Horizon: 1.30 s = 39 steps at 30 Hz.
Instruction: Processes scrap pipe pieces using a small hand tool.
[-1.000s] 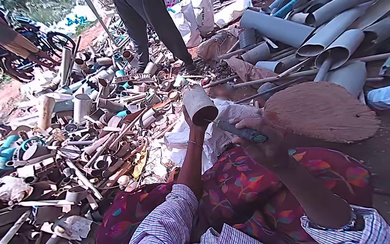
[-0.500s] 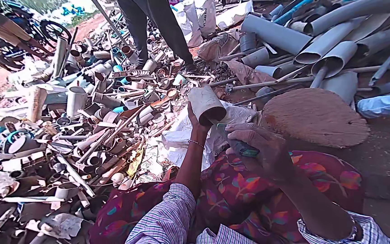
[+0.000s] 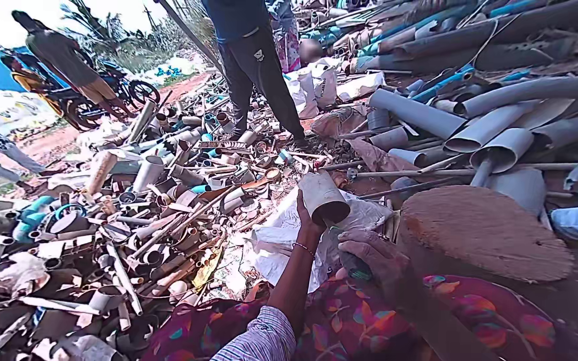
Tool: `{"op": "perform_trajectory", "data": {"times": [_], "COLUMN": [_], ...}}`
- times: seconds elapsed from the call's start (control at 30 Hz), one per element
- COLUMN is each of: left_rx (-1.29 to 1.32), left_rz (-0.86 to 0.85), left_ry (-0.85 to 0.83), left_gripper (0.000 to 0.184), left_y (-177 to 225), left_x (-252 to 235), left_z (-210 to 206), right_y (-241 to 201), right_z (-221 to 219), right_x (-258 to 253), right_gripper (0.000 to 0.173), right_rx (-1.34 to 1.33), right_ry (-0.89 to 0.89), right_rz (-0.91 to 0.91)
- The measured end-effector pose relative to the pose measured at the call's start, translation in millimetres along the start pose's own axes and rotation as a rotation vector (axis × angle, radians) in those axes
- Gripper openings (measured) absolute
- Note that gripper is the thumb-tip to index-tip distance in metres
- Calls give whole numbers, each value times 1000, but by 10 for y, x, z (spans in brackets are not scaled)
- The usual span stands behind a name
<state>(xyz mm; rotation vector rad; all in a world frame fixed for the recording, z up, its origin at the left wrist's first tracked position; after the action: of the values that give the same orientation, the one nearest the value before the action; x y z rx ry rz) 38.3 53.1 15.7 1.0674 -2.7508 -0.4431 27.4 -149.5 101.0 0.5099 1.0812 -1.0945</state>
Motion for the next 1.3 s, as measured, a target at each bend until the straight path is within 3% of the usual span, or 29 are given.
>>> {"op": "perform_trajectory", "data": {"times": [0.23,0.5,0.67,0.77,1.13,1.3], "left_rx": [-26,-34,-28,-34,53,67], "left_rz": [52,45,10,71,77,67], "left_ry": [-71,12,96,142,94,109], "left_gripper": [53,58,54,56,58,55], "left_y": [-104,-94,-7,-15,27,33], "left_x": [99,70,120,102,13,-30], "left_z": [-80,-48,-102,-64,12,22], "right_y": [-34,-40,-64,-48,-176,-9], "right_z": [20,-46,-62,-56,-118,-184], "right_x": [-3,30,47,44,-67,70], "right_gripper": [43,43,41,37,35,35], "right_rx": [-154,-146,-105,-116,-88,-119], "right_ry": [50,19,-53,-151,-191,-206], "right_rz": [-13,11,26,26,19,55]}}
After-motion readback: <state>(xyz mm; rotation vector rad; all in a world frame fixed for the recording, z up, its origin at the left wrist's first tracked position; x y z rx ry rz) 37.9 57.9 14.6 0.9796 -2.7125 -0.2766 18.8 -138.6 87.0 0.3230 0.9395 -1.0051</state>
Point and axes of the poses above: each hand's wrist, its own x-axis away from the middle knuckle, its own z-axis out of the back of the hand, y = z × x, the point moved 4 cm from there along -x, towards the middle knuckle, and after that the axes turned 3 degrees about z, right-handed, at the moved point
